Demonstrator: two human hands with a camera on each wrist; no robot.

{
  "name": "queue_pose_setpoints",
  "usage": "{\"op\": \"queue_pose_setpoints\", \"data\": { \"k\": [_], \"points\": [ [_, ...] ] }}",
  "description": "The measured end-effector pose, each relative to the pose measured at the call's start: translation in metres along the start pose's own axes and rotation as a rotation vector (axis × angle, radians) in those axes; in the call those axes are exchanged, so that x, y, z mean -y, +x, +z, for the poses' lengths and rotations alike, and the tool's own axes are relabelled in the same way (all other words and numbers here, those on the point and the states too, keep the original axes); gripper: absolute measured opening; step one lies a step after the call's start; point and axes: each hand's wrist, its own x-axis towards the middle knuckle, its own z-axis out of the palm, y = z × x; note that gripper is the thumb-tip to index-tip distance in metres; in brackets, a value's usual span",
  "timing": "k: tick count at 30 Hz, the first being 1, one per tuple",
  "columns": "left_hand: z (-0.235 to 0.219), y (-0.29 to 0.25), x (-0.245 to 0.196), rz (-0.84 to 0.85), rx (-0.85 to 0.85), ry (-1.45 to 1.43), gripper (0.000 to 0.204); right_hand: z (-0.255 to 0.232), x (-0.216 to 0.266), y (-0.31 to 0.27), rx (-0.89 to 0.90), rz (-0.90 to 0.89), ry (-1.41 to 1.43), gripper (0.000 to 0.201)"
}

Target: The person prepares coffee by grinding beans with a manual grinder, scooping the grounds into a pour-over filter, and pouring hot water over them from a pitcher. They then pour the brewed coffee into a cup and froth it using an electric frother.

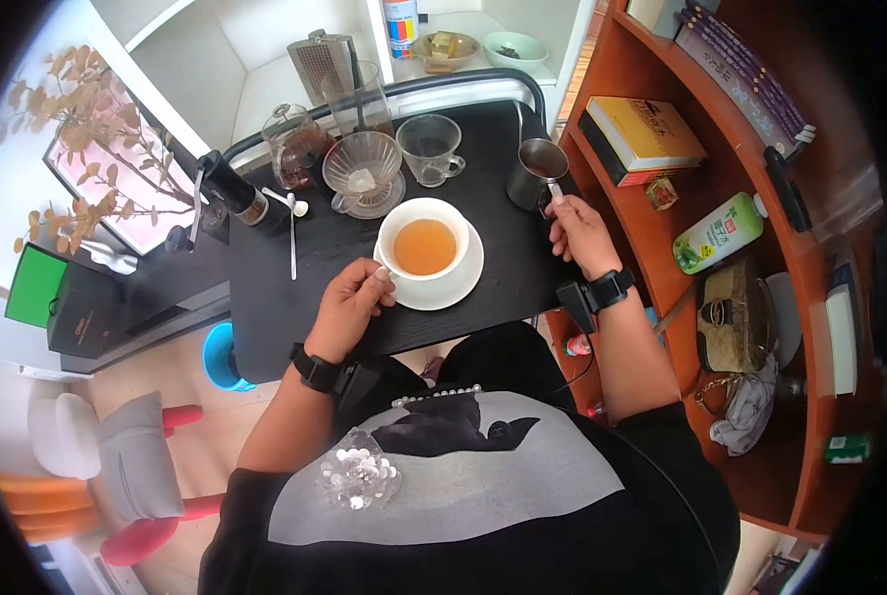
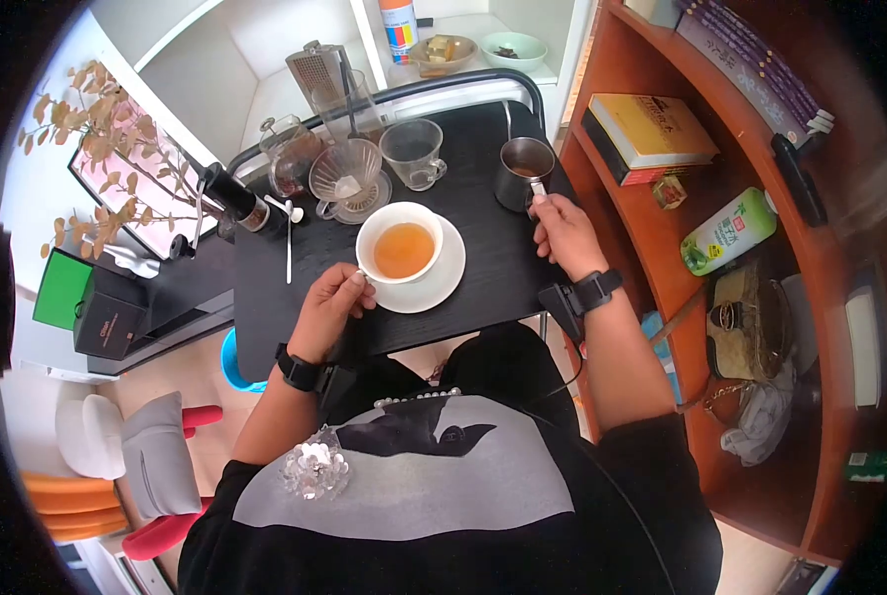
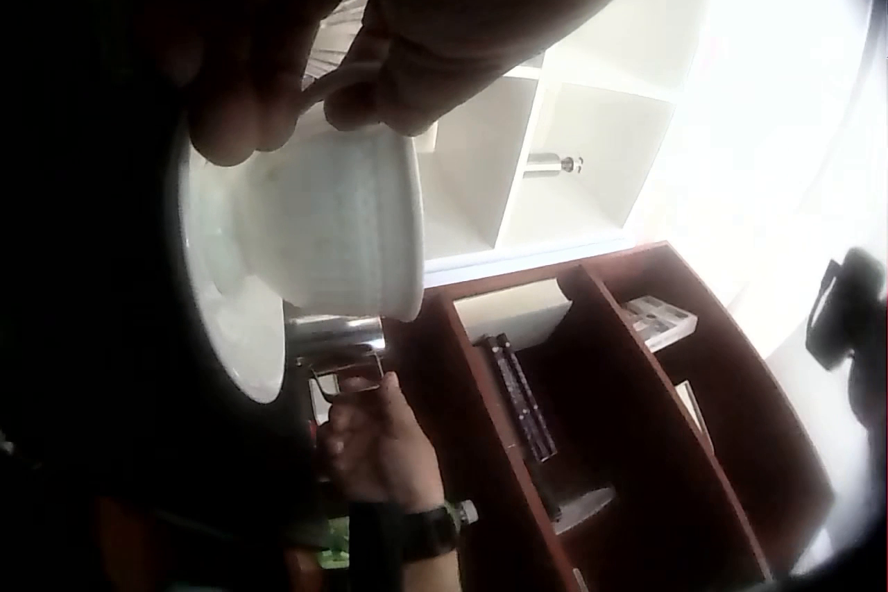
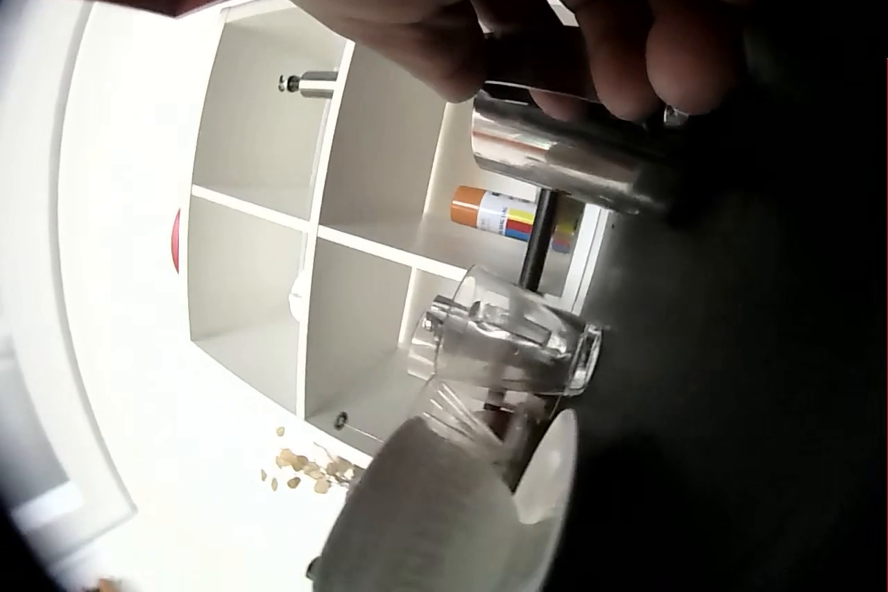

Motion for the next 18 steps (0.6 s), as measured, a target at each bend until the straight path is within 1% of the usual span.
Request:
{"op": "queue_pose_setpoints", "data": {
  "k": [1, 4, 8, 18],
  "points": [
    [-0.001, 0.0, 0.0, -0.016, 0.013, -0.031, 0.018, -0.001, -0.001, -0.001, -0.006, 0.0, 0.005, 0.033],
    [0.0, 0.0, -0.002, -0.028, 0.034, -0.064, 0.019, -0.001, -0.001, -0.006, 0.125, 0.024, 0.106, 0.028],
    [0.001, 0.001, 0.002, -0.017, 0.028, -0.113, 0.019, 0.001, -0.002, -0.017, 0.167, 0.029, 0.103, 0.026],
    [0.002, -0.003, -0.009, 0.012, 0.008, -0.165, 0.019, 0.012, 0.0, -0.048, 0.274, 0.052, 0.029, 0.027]
  ]
}}
